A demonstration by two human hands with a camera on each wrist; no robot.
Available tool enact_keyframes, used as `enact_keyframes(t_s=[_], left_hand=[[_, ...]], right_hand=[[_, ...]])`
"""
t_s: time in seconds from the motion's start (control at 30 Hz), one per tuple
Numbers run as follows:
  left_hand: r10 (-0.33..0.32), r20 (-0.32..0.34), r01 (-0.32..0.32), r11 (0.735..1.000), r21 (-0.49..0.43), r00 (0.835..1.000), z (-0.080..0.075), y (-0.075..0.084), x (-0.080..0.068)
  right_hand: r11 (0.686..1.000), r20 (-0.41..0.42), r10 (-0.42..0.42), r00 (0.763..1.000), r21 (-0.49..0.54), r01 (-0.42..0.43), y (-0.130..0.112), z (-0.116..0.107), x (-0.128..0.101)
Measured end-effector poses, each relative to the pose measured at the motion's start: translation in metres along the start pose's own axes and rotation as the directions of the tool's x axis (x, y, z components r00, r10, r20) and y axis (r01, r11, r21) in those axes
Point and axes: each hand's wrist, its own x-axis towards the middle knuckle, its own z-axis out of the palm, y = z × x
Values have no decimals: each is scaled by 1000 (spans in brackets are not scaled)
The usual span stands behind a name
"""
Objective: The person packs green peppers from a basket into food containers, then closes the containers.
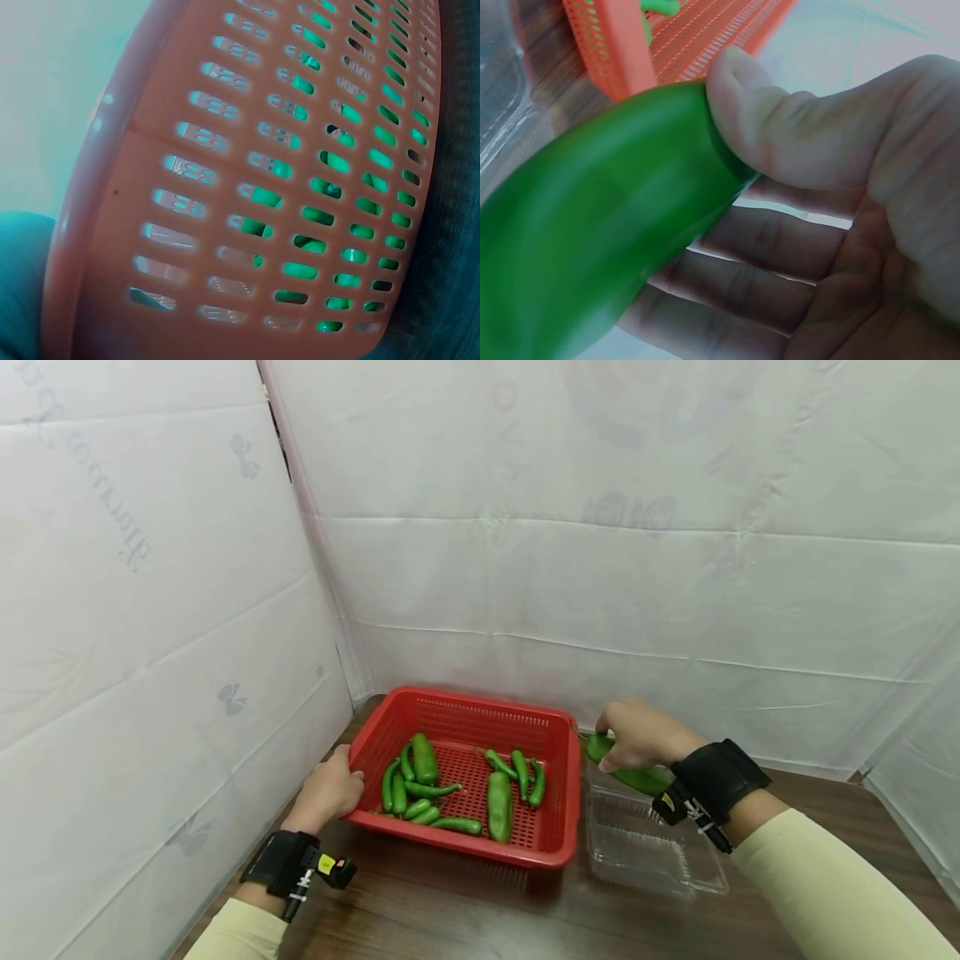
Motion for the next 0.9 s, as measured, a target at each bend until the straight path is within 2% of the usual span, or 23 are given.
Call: enact_keyframes(t_s=[0.27, 0.63, 0.9], left_hand=[[1, 6, -1, 1000, 7, 1000, 1, 1, 1], [-4, 16, 4, 1000, 9, 1000, 0, 0, 0], [6, 21, -6, 1000, 2, 1000, -1, -1, 1]], right_hand=[[999, 22, 37, 999, 23, -37, 14, 6, -12], [995, 12, 74, 997, 62, -74, 26, 16, -24], [994, 11, 68, 998, 88, -69, 33, 31, -28]])
